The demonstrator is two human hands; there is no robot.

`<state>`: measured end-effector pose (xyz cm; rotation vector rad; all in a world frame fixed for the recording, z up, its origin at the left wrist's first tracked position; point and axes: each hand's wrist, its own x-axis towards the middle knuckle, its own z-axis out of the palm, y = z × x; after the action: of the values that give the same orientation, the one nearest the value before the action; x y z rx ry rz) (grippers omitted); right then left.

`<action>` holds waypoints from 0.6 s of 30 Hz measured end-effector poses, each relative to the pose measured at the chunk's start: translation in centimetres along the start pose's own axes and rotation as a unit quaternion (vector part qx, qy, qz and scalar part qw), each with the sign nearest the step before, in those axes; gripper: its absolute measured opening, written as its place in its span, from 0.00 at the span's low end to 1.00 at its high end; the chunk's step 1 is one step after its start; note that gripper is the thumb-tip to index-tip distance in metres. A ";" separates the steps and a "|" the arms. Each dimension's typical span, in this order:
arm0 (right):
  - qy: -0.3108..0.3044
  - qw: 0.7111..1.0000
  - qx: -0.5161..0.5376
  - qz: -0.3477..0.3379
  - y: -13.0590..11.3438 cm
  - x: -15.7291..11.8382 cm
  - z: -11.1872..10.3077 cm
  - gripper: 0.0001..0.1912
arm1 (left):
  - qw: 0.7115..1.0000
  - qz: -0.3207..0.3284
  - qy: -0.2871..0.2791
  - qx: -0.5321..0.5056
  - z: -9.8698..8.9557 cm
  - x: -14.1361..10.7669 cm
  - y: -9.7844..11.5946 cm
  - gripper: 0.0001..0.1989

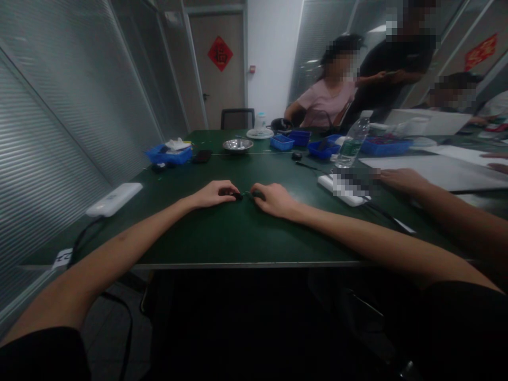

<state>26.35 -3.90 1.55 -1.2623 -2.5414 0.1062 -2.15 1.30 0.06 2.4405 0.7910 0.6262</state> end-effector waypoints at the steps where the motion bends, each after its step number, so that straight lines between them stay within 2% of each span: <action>1: -0.001 1.000 0.000 0.005 0.0 0.0 -0.1 0.19 | 1.000 -0.002 0.001 0.001 0.0 0.0 0.0 0.21; 9: 0.002 1.000 -0.014 0.011 -0.2 -0.1 -0.3 0.19 | 1.000 0.004 0.004 0.002 0.0 0.0 0.3 0.21; 18: -0.011 1.000 0.003 -0.013 -0.2 -0.2 -0.6 0.19 | 1.000 0.010 -0.001 0.010 -0.1 -0.1 0.4 0.20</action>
<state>26.43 -4.24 2.10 -1.2317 -2.5732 0.1222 -2.08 1.01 0.37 2.4686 0.7773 0.6264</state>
